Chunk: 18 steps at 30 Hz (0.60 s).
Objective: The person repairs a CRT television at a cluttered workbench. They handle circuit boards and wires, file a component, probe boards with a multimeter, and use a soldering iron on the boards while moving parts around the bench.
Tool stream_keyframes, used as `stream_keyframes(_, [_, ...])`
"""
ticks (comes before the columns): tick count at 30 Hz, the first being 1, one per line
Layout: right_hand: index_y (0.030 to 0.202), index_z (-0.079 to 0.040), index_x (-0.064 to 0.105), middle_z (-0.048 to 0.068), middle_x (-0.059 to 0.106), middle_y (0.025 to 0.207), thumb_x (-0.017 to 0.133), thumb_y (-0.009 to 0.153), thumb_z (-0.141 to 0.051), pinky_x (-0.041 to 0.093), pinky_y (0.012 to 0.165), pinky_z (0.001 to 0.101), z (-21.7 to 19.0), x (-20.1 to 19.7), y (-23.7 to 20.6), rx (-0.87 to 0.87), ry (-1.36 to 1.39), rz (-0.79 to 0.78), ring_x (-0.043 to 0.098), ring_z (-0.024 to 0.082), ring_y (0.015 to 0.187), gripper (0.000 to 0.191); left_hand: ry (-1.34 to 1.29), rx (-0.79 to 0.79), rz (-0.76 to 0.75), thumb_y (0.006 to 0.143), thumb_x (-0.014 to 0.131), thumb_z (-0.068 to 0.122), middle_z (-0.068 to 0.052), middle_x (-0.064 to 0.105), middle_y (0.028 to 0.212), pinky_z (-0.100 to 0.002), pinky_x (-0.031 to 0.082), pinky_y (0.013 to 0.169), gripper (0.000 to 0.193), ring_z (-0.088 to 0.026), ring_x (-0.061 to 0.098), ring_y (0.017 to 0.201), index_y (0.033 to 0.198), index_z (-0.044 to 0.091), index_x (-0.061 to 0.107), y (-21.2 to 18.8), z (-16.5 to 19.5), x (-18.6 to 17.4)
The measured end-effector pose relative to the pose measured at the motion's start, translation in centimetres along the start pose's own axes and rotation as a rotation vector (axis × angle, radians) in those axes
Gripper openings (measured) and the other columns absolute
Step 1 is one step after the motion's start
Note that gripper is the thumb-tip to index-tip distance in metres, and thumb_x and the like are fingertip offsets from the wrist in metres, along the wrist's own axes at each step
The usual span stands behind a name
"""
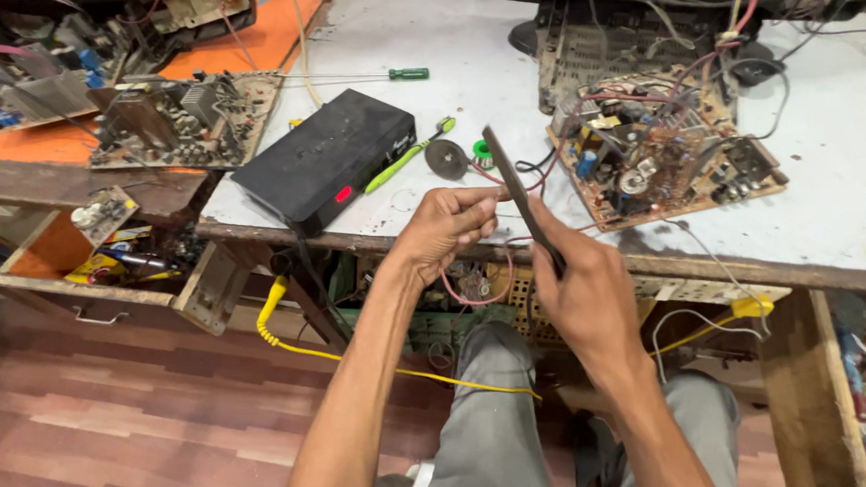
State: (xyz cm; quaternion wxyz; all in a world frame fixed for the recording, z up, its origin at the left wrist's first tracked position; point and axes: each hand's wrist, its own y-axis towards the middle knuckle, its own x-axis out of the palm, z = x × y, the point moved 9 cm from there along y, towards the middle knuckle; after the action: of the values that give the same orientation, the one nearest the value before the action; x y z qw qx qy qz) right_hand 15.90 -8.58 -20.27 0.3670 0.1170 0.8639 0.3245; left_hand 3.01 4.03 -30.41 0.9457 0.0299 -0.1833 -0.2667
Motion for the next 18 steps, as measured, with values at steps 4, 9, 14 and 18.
stream_keyframes(4, [0.141, -0.014, 0.064, 0.024, 0.072, 0.097, 0.068, 0.091, -0.006, 0.052, 0.068, 0.0501, 0.6, 0.5, -0.2, 0.076, -0.077, -0.035, 0.068, 0.044, 0.082, 0.05, -0.009, 0.015, -0.032, 0.102, 0.067, 0.013, 0.001, 0.063, 0.077, -0.015, 0.034, 0.05, 0.033, 0.0, 0.044, 0.059, 0.127, -0.01, 0.069, 0.0, 0.0, 0.3])
stream_keyframes(9, [0.138, -0.014, 0.065, 0.023, 0.073, 0.099, 0.067, 0.091, -0.007, 0.054, 0.069, 0.0475, 0.0, 0.3, -0.1, 0.012, -0.028, 0.016, 0.072, 0.04, 0.085, 0.047, -0.018, -0.002, 0.004, 0.099, 0.068, 0.012, 0.002, 0.063, 0.077, -0.015, 0.035, 0.051, 0.034, 0.0, 0.048, 0.062, 0.128, -0.006, 0.069, 0.2, -0.2, -0.2])
stream_keyframes(14, [0.139, -0.013, 0.065, 0.024, 0.072, 0.093, 0.069, 0.091, -0.007, 0.051, 0.066, 0.0506, 1.1, 1.0, 0.2, 0.087, -0.072, -0.03, 0.069, 0.043, 0.08, 0.049, 0.014, 0.006, -0.03, 0.101, 0.068, 0.013, 0.003, 0.061, 0.075, -0.015, 0.033, 0.049, 0.031, 0.0, 0.044, 0.058, 0.125, -0.007, 0.071, 0.5, -0.3, 0.3])
stream_keyframes(18, [0.14, -0.013, 0.064, 0.024, 0.071, 0.099, 0.068, 0.092, -0.008, 0.054, 0.07, 0.0486, 0.6, 0.9, 0.3, 0.01, -0.009, 0.017, 0.07, 0.041, 0.086, 0.049, 0.062, -0.028, 0.052, 0.099, 0.067, 0.014, 0.004, 0.06, 0.071, -0.016, 0.032, 0.045, 0.031, 0.001, 0.042, 0.054, 0.125, -0.002, 0.071, 0.6, -0.6, -0.5])
